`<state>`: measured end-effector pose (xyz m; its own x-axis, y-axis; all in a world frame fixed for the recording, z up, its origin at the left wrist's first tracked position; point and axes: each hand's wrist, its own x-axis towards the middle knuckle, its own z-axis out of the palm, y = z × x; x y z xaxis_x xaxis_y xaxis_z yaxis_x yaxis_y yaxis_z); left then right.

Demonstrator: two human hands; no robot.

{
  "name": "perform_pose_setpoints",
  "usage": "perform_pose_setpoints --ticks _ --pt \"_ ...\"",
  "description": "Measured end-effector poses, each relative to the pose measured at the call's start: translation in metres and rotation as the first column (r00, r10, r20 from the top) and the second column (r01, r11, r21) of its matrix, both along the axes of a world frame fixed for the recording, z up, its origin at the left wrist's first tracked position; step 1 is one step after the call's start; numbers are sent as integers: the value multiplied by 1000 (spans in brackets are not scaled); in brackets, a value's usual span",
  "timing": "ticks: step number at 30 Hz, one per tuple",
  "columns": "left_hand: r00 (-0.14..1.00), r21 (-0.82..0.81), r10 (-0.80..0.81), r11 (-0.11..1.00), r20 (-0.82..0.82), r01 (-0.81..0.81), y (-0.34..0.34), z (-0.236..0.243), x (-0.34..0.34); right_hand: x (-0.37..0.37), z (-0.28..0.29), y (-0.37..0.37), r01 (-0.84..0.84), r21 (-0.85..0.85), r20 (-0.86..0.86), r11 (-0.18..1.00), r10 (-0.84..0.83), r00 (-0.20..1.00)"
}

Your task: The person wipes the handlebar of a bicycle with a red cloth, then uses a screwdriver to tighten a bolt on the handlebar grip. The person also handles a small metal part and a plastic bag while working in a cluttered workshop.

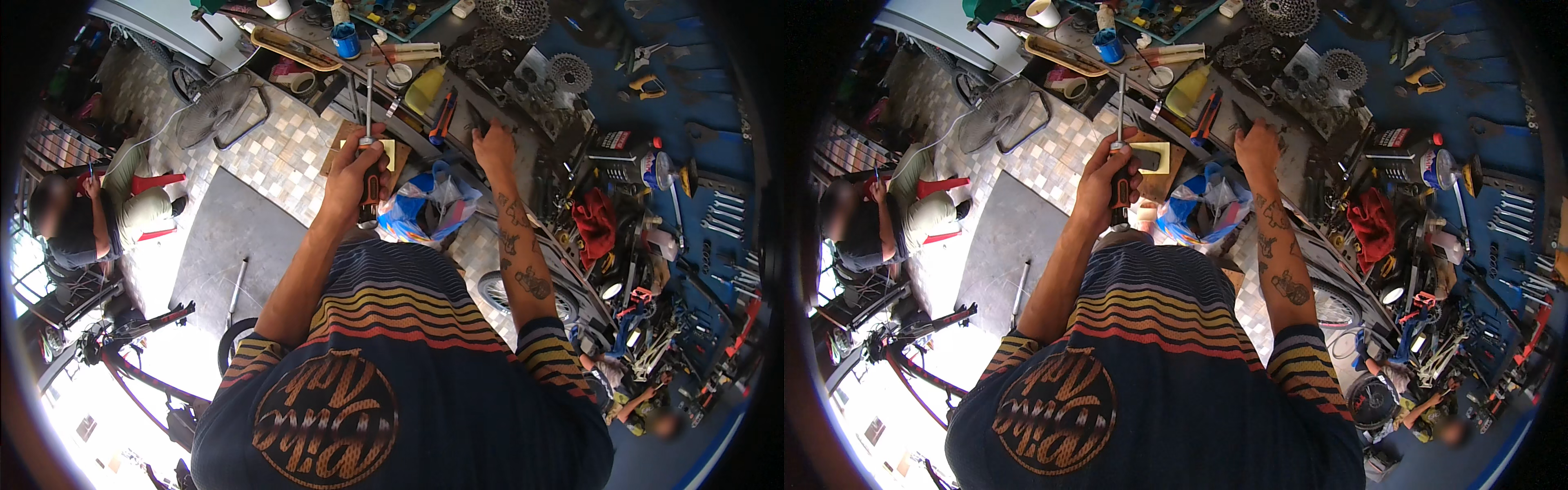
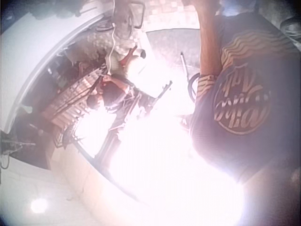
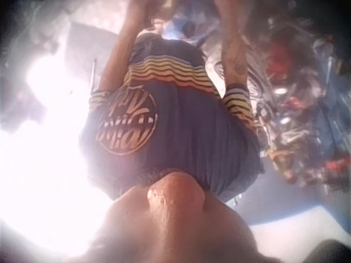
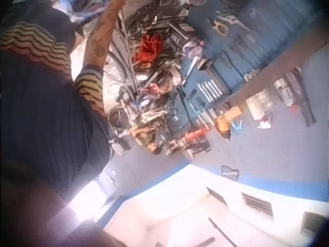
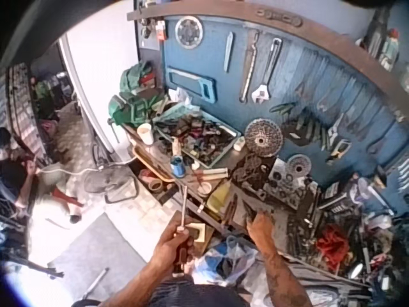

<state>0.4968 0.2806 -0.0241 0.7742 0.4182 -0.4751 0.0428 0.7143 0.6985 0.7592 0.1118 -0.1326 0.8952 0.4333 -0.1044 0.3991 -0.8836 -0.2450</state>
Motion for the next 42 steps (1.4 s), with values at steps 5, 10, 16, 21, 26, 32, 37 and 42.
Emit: perform_pose_setpoints --ticks 5,10,16,21,26,32,37,42 --pt "999 -4 13 1000 -31 -13 -3 -6 -3 -14 4 -14 147 -84 63 986 -142 988" --pt "1000 -26 -1 1000 -19 0 -3 -8 -1 -19 7 -25 88 -246 147 965 -53 988" --pt "1000 -78 -5 997 31 7 -4 -2 6 4 -22 -17 -218 -52 391 974 221 893" --pt "992 -58 48 997 115 -41 -3 5 14 15 -24 0 -138 50 251 989 122 960" --pt "979 49 72 995 192 -83 2 13 17 -40 58 12 33 666 -256 746 187 948" --pt "951 80 100 988 293 -129 4 27 26 -152 157 5 -121 809 -246 576 517 820" --pt "950 108 75 988 304 -113 -3 38 35 -168 187 5 -194 765 -196 614 509 838" --pt "957 167 15 984 289 -66 -11 43 43 -161 196 1 -252 706 -218 661 543 811"
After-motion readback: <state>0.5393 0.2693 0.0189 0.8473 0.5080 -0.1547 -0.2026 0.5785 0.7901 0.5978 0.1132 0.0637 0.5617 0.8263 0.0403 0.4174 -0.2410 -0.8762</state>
